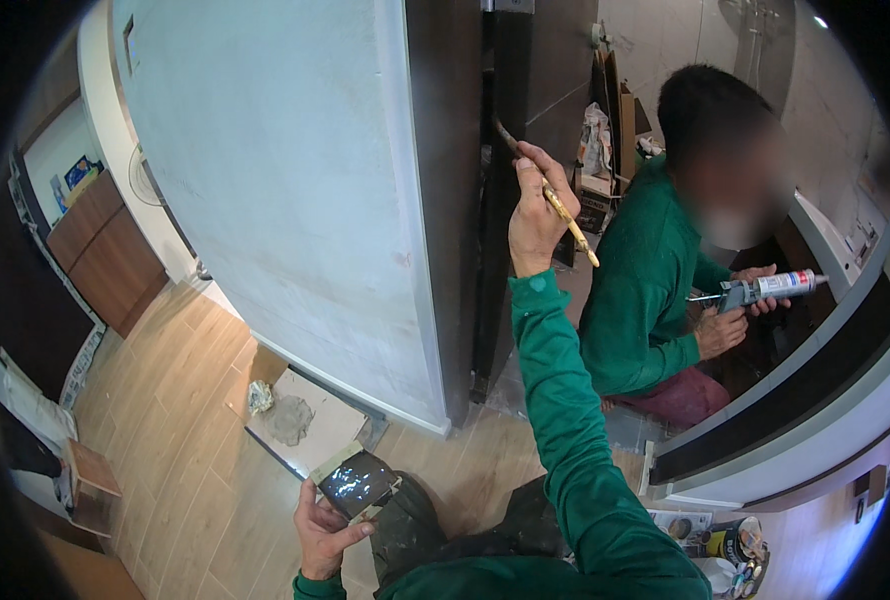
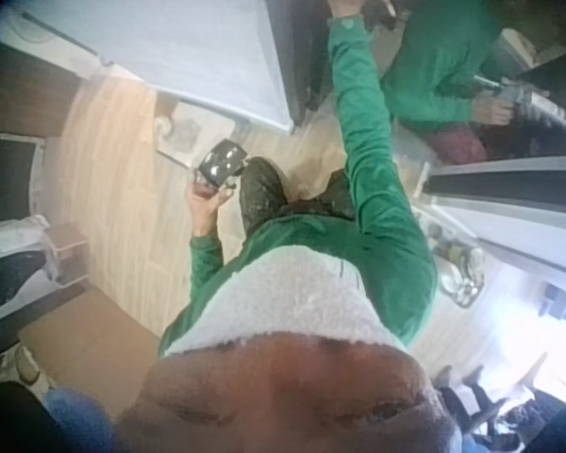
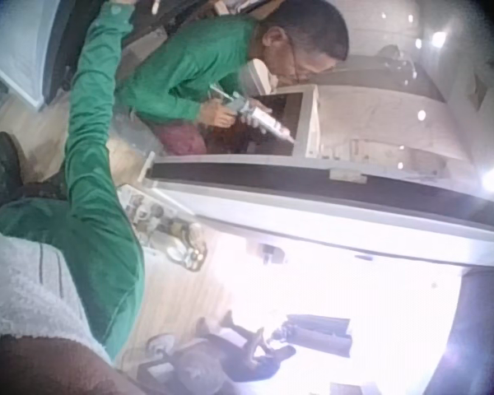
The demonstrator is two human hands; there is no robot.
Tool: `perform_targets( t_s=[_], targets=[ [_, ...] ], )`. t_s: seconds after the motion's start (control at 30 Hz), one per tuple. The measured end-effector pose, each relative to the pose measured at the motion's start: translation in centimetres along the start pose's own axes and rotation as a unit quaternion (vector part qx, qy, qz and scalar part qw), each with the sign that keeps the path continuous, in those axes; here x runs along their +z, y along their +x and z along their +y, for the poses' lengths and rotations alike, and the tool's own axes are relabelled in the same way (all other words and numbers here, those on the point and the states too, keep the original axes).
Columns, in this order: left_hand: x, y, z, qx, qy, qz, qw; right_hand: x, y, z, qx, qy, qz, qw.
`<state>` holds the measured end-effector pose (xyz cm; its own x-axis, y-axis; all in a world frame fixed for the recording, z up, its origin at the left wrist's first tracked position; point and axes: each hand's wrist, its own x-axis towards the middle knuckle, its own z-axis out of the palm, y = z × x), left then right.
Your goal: The person paints the edge of a door frame using a small brush and a paint container. They repeatedly dip the brush into the paint and apply it to the vertical and horizontal edges of the frame.
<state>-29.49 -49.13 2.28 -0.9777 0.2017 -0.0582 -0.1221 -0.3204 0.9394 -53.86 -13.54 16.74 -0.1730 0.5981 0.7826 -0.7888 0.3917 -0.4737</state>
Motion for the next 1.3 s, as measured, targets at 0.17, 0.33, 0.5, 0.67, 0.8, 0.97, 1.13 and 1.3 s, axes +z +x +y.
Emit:
perform_targets(
  t_s=[0.17, 0.33, 0.5, 0.67, 0.8, 0.97, 1.13, 1.3],
  targets=[
    [0.0, 0.2, -0.2, 0.009, 0.000, 0.001, 1.000, -0.1, -0.3, 0.0, 0.012, 0.026, -0.003, 1.000],
    [0.0, 0.2, -0.2, 0.011, -0.004, 0.001, 1.000, 0.3, 0.3, -0.2, 0.008, 0.043, -0.002, 0.999],
    [-0.1, 0.1, -0.2, 0.012, -0.002, -0.005, 1.000, 0.1, 0.2, 0.0, 0.014, 0.012, 0.001, 1.000],
    [-0.3, 0.1, -0.5, 0.016, -0.004, -0.008, 1.000, -0.6, -1.0, 0.5, 0.037, 0.010, -0.002, 0.999],
    [-0.3, 0.2, -0.6, 0.016, -0.004, -0.011, 1.000, -1.3, -2.2, 0.9, 0.057, 0.013, -0.008, 0.998],
    [-0.2, 0.2, -0.5, 0.011, -0.005, -0.004, 1.000, -1.7, -2.6, 0.7, 0.055, 0.014, -0.015, 0.998],
    [-0.2, 0.2, -0.5, 0.000, -0.004, 0.002, 1.000, -0.9, -1.0, 0.3, 0.012, 0.030, -0.010, 0.999],
    [-0.3, 0.3, -0.9, 0.012, -0.009, -0.004, 1.000, -0.5, -0.3, 0.4, 0.012, 0.022, -0.004, 1.000]
  ],
)
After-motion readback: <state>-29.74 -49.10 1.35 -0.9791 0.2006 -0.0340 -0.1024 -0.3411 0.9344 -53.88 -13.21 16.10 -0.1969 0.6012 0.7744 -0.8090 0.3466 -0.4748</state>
